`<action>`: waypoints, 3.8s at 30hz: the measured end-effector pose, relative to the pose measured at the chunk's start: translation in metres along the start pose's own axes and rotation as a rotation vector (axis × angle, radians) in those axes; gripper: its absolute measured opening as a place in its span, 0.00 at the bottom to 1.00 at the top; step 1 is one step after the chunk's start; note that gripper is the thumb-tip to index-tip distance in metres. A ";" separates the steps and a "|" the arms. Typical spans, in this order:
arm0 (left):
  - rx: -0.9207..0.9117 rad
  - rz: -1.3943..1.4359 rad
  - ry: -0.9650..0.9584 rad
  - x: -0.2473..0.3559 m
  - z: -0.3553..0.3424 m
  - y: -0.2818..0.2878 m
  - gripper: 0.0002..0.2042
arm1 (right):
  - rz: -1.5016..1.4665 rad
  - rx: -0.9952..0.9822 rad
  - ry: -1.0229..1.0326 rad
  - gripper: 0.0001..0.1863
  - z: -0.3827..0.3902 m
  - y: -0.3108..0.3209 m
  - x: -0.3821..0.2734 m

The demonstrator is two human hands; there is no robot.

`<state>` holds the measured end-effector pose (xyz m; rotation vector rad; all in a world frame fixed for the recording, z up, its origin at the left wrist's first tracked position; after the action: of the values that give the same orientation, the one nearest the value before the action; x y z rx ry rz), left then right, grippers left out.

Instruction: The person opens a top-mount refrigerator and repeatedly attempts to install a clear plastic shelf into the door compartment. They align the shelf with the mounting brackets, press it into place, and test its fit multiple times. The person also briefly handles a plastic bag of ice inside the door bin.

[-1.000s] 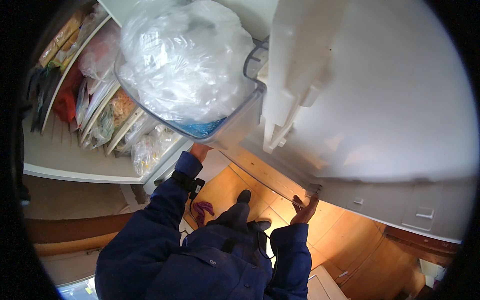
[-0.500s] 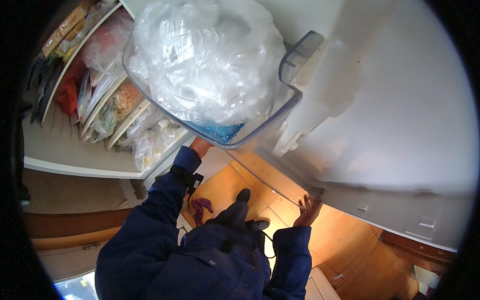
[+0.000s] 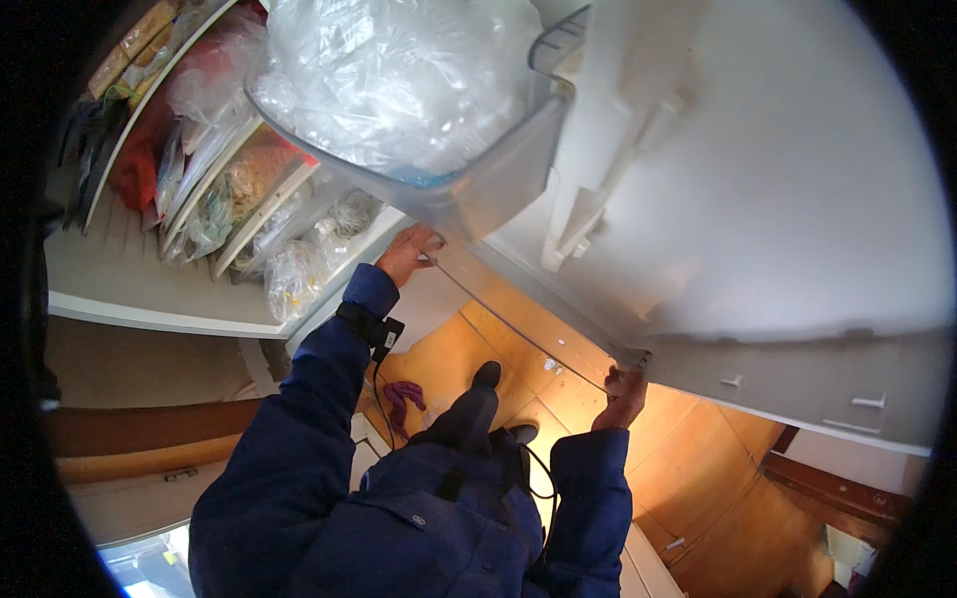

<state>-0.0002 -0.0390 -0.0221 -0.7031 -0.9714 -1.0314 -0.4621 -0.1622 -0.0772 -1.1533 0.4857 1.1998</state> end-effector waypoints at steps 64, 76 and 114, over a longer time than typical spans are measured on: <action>0.079 0.119 0.012 -0.010 -0.028 0.013 0.33 | 0.313 -0.077 0.009 0.31 -0.022 -0.004 -0.008; 0.243 0.103 -0.177 -0.077 0.082 -0.021 0.24 | 1.209 -0.627 0.791 0.16 0.119 -0.098 -0.060; 0.089 -0.212 -0.422 -0.063 0.050 -0.021 0.30 | 1.684 -0.551 0.854 0.15 0.050 -0.205 -0.020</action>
<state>-0.0472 0.0195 -0.0581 -0.7711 -1.4739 -1.0356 -0.2977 -0.1127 0.0472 -1.7188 2.1590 2.2662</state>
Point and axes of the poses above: each hand's wrist, its own z-axis away from the middle knuckle, its own y-axis out of the back of the hand, x = y × z, the point moved 4 cm from there along -z, towards the middle knuckle, and after that the axes turned 15 degrees about -x, right-handed, at the moved point
